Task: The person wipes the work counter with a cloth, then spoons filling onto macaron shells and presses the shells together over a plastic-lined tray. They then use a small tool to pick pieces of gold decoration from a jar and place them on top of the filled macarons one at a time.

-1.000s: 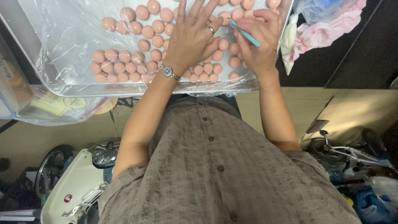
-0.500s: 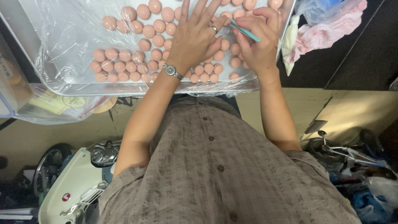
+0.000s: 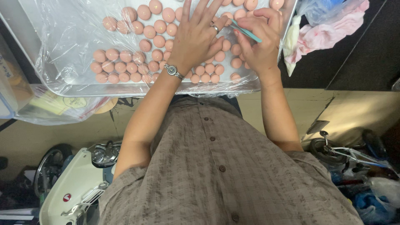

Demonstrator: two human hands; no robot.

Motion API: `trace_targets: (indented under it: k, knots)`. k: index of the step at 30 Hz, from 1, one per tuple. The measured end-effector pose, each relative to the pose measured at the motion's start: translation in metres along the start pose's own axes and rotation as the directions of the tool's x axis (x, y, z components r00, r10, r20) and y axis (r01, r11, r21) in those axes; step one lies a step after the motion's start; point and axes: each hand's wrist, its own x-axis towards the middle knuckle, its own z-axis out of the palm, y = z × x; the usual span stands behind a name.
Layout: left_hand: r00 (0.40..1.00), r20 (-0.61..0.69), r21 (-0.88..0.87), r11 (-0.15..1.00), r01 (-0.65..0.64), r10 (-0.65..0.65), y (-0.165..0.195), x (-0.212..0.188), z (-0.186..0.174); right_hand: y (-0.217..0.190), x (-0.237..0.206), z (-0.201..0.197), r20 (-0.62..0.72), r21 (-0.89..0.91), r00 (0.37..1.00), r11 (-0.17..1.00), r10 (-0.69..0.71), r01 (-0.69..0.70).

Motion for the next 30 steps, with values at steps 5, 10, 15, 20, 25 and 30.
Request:
trace_targets:
  k: [5, 10, 15, 20, 25, 30]
  knots:
    - [1.000, 0.023, -0.008, 1.000, 0.004, -0.004, 0.000, 0.001, 0.000, -0.001, 0.000, 0.001, -0.003, 0.010, 1.000, 1.000, 0.007, -0.007]
    - [1.000, 0.022, 0.032, 0.999, -0.021, 0.021, 0.001, 0.000, -0.001, -0.001, 0.000, 0.000, -0.004, 0.033, 1.000, 0.999, 0.025, -0.025]
    - [0.998, 0.015, 0.110, 0.991, -0.070, 0.068, 0.003, 0.001, -0.002, -0.003, -0.001, -0.001, -0.021, 0.088, 0.998, 0.995, 0.058, -0.056]
    - [0.997, 0.020, 0.138, 0.988, -0.074, 0.072, 0.005, 0.000, -0.005, -0.004, -0.004, -0.002, -0.028, 0.142, 0.992, 0.983, 0.121, -0.116]
    - [0.999, 0.043, 0.077, 0.997, -0.028, 0.025, 0.006, -0.001, -0.008, 0.000, -0.012, -0.002, -0.082, 0.219, 0.977, 0.960, 0.199, -0.177]
    - [0.998, 0.059, 0.052, 0.999, -0.017, 0.013, 0.005, 0.000, -0.009, 0.010, -0.022, -0.002, -0.100, 0.254, 0.954, 0.934, 0.283, -0.251]
